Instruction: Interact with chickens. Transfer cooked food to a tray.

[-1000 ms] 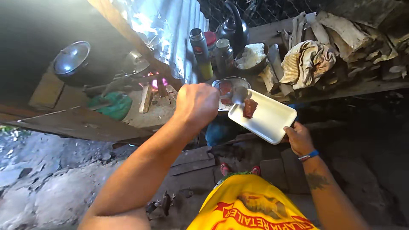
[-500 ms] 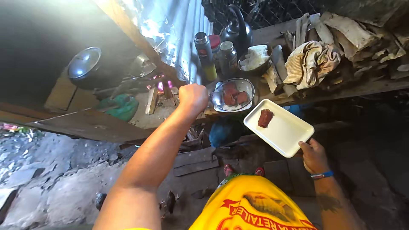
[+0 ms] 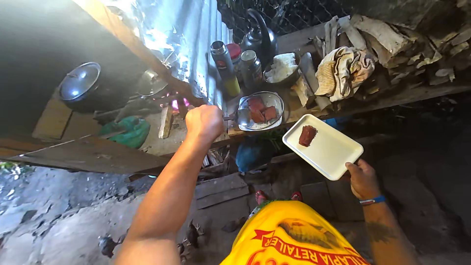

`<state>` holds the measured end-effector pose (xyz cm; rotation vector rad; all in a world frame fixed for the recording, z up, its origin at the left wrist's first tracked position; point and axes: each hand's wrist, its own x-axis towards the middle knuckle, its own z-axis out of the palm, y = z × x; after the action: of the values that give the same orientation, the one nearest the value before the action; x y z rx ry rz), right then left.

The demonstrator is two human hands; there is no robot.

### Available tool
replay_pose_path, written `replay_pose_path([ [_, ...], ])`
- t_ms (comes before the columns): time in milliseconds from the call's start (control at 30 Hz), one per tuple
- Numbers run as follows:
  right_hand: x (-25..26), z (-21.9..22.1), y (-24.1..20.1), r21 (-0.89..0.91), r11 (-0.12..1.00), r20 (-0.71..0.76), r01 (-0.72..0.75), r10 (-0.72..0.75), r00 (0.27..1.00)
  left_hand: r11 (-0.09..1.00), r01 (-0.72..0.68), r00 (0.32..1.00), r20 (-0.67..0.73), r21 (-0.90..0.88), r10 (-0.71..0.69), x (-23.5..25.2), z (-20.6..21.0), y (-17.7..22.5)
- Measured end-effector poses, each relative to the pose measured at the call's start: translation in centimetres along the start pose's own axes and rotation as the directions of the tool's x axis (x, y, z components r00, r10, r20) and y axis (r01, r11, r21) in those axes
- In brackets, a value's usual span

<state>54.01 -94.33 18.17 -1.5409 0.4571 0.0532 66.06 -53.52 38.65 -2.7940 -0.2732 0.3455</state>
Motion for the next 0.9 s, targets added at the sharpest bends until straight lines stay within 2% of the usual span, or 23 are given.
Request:
replay_pose_path([
  [100, 0.0, 0.2, -0.3, -0.004, 1.0, 0.014, 0.013, -0.013, 1.0, 1.0, 0.011, 0.999, -0.045, -0.019, -0.011, 0.3, 0.7, 0.3],
  [333, -0.6, 0.3, -0.7, 0.014, 0.999, 0.034, 0.032, -0.033, 0.999, 0.994, -0.099, 0.985, -0.146, -0.051, 0.09, -0.1, 2.4, -0.7],
  [600, -0.9, -0.2, -0.6, 0.017, 0.999, 0.011, 0.033, -0.033, 0.999, 0.99, -0.114, 0.978, -0.187, -0.086, 0.097, 0.3, 2.5, -0.2],
  [733, -1.2, -0.5, -0.4, 0.024, 0.998, 0.01, 0.059, -0.059, 0.998, 0.983, -0.117, 0.965, -0.249, -0.141, 0.08, 0.4, 3.2, -1.5],
  [900, -1.8, -0.7, 0.2, 0.029, 0.999, -0.001, 0.035, -0.035, 0.999, 0.998, -0.007, 0.998, -0.069, -0.061, 0.003, 0.7, 1.0, -2.9],
])
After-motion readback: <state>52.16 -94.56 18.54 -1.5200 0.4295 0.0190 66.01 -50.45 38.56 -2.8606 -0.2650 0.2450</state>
